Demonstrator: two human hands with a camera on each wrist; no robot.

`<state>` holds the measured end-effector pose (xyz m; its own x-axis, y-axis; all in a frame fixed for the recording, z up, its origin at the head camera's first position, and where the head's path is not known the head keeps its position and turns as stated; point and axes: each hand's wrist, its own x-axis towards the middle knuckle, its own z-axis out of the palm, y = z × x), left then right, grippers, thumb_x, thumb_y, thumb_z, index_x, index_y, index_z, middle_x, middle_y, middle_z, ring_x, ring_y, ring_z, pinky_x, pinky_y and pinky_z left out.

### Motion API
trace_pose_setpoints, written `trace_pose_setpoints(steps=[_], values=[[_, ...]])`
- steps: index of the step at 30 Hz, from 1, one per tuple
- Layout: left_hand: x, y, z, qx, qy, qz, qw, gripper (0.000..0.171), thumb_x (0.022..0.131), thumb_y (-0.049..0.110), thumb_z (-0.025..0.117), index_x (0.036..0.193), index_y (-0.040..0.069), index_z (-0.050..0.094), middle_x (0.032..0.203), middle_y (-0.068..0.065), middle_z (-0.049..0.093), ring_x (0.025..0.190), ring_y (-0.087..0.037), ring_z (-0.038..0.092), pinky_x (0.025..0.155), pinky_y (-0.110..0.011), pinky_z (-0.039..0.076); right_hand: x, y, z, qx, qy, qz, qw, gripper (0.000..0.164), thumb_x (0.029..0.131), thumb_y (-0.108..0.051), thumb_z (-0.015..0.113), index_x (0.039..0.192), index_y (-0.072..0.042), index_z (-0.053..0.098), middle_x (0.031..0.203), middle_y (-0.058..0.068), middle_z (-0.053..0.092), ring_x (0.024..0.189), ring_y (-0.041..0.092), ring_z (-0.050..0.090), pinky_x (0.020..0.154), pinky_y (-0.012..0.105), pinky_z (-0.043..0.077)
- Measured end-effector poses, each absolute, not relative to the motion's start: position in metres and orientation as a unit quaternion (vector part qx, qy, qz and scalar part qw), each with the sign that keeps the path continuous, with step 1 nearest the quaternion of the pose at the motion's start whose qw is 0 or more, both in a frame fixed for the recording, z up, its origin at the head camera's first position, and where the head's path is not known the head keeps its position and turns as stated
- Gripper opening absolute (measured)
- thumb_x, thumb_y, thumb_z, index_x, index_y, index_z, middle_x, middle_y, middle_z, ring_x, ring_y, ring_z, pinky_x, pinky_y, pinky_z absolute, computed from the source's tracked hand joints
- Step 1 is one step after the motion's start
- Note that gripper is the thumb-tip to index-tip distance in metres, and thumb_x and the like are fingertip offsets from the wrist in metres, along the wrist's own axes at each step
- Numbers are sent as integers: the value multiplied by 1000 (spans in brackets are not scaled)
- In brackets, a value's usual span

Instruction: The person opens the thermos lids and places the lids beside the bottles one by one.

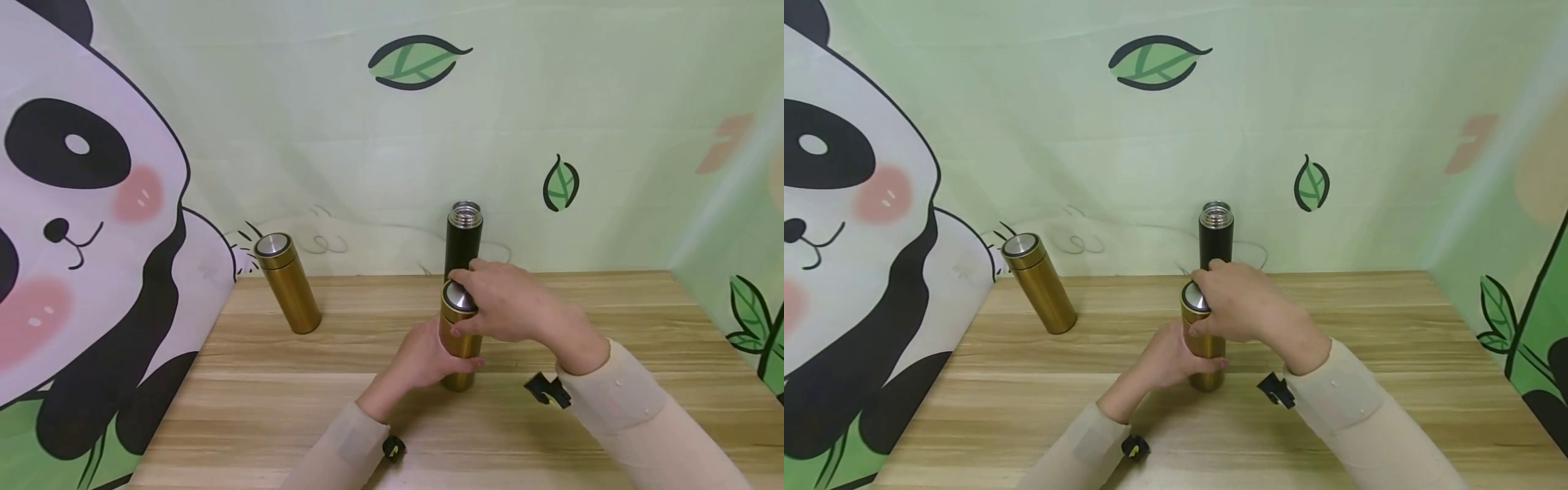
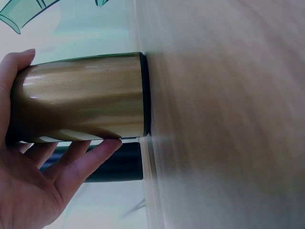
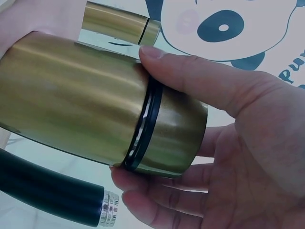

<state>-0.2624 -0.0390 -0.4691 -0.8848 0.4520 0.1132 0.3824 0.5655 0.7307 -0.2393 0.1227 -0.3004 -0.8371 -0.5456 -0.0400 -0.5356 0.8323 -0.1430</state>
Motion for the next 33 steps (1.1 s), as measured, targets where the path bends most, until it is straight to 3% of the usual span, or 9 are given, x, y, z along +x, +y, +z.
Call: trace_pose_setpoints(steps=[18, 33], values=[[-262, -40, -469, 226, 886, 402, 47, 66, 80, 52, 85, 131, 23, 55, 114, 6, 70, 95, -8, 67, 84, -31, 55, -240, 127, -298, -312, 945, -78, 51, 74, 86, -31, 85, 148, -5, 54, 115, 9, 64, 103, 25, 64, 91, 46, 55], [-262, -40, -470, 233, 881, 410, 50, 65, 81, 51, 84, 132, 24, 54, 116, 7, 69, 96, -7, 66, 86, -31, 55, -244, 128, -297, -323, 938, -105, 67, 78, 84, -17, 86, 152, -9, 51, 120, 9, 62, 106, 25, 63, 96, 46, 54]])
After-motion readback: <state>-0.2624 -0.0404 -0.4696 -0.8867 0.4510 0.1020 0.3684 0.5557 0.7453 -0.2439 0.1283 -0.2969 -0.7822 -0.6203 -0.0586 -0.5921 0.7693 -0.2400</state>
